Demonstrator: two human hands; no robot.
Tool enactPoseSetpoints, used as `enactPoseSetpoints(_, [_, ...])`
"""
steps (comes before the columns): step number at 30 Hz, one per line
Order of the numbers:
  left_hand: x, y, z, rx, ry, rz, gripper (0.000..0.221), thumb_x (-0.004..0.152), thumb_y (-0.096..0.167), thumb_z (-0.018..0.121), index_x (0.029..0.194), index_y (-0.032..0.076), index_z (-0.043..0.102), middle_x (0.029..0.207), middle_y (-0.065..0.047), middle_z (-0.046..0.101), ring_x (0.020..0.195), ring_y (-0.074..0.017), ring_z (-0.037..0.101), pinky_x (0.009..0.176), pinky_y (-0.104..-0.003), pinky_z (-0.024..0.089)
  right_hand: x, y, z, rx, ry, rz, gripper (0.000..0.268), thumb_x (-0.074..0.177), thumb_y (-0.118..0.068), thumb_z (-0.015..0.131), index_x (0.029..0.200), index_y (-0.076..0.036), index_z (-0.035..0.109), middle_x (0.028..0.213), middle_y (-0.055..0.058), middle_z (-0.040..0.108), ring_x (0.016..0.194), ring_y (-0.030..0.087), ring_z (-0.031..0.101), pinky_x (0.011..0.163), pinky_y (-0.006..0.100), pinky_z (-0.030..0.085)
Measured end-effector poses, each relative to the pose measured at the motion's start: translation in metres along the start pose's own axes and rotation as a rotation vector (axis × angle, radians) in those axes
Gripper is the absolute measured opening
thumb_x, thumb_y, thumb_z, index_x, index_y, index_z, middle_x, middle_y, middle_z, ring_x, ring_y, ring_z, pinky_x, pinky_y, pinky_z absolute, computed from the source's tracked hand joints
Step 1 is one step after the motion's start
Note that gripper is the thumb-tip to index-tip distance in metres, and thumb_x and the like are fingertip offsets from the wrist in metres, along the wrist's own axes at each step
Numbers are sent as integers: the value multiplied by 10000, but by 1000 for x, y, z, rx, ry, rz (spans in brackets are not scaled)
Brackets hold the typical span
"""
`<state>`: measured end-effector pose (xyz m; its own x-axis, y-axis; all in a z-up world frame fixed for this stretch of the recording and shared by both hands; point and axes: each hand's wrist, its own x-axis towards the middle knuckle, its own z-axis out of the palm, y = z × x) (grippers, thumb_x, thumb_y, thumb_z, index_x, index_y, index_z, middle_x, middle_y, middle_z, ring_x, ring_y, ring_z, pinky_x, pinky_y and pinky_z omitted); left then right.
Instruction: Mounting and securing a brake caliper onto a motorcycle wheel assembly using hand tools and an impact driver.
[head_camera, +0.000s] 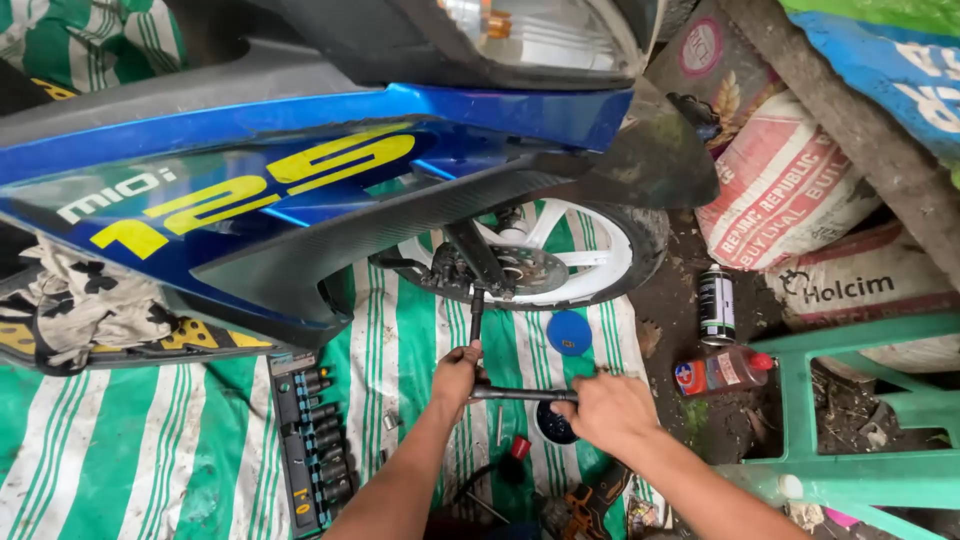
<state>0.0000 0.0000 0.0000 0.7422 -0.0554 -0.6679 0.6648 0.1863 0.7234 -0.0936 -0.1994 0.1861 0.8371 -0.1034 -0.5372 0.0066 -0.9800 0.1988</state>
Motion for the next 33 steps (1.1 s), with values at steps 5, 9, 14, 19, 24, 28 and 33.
enactPoseSetpoints(5, [-3, 5, -4, -172, -165, -40, 377, 1134, 424, 646, 1156, 59, 738, 805, -136, 760, 720, -288, 744, 626, -401, 581, -10, -25, -27, -118, 118, -57, 540, 1131, -641, 552, 943, -178, 758, 887, 6, 797, 848, 290, 781, 744, 461, 622])
enactPoseSetpoints(9, [-24, 16, -7, -61, -159, -48, 510, 1150, 480, 530, 1182, 10, 725, 895, -144, 765, 831, -273, 776, 737, -453, 710, 0, -15, 6, -72, 544, -195, 340, 859, -474, 761, 878, -136, 793, 701, 101, 774, 735, 380, 809, 671, 561, 634])
enactPoseSetpoints(14, [45, -18, -5, 159, -52, 40, 540, 1099, 583, 604, 1003, 89, 799, 779, -107, 792, 787, -251, 796, 644, -468, 715, -8, -2, 4, 61, 436, -120, 418, 871, -525, 766, 958, -121, 829, 789, 137, 812, 821, 413, 824, 733, 573, 635])
enactPoseSetpoints(19, [34, -14, -4, 375, 47, 53, 622, 1071, 698, 567, 903, 163, 835, 739, -60, 805, 791, -247, 804, 671, -435, 711, -12, 2, 13, 64, 407, -93, 470, 883, -579, 749, 1008, -135, 836, 829, 134, 823, 852, 422, 833, 774, 571, 648])
enactPoseSetpoints(24, [24, -3, -4, 514, 70, 70, 660, 1084, 690, 493, 880, 156, 823, 732, -70, 803, 839, -293, 817, 672, -504, 730, -9, 5, 16, 56, 441, -97, 455, 882, -563, 768, 1022, -137, 848, 811, 124, 824, 830, 415, 836, 748, 549, 659])
enactPoseSetpoints(28, [21, -2, -4, 536, 91, 49, 628, 1062, 678, 516, 887, 166, 835, 728, -64, 805, 849, -292, 819, 641, -497, 729, -2, 8, 21, 74, 411, -77, 466, 866, -613, 753, 996, -175, 840, 808, 108, 823, 835, 415, 833, 763, 561, 658])
enactPoseSetpoints(33, [-3, 17, 3, 674, 96, 42, 682, 1089, 664, 409, 960, 164, 854, 879, -73, 852, 1124, -313, 806, 1035, -505, 633, -1, 11, 21, 53, 392, -66, 481, 885, -634, 731, 1012, -181, 830, 841, 119, 825, 876, 416, 834, 794, 571, 653])
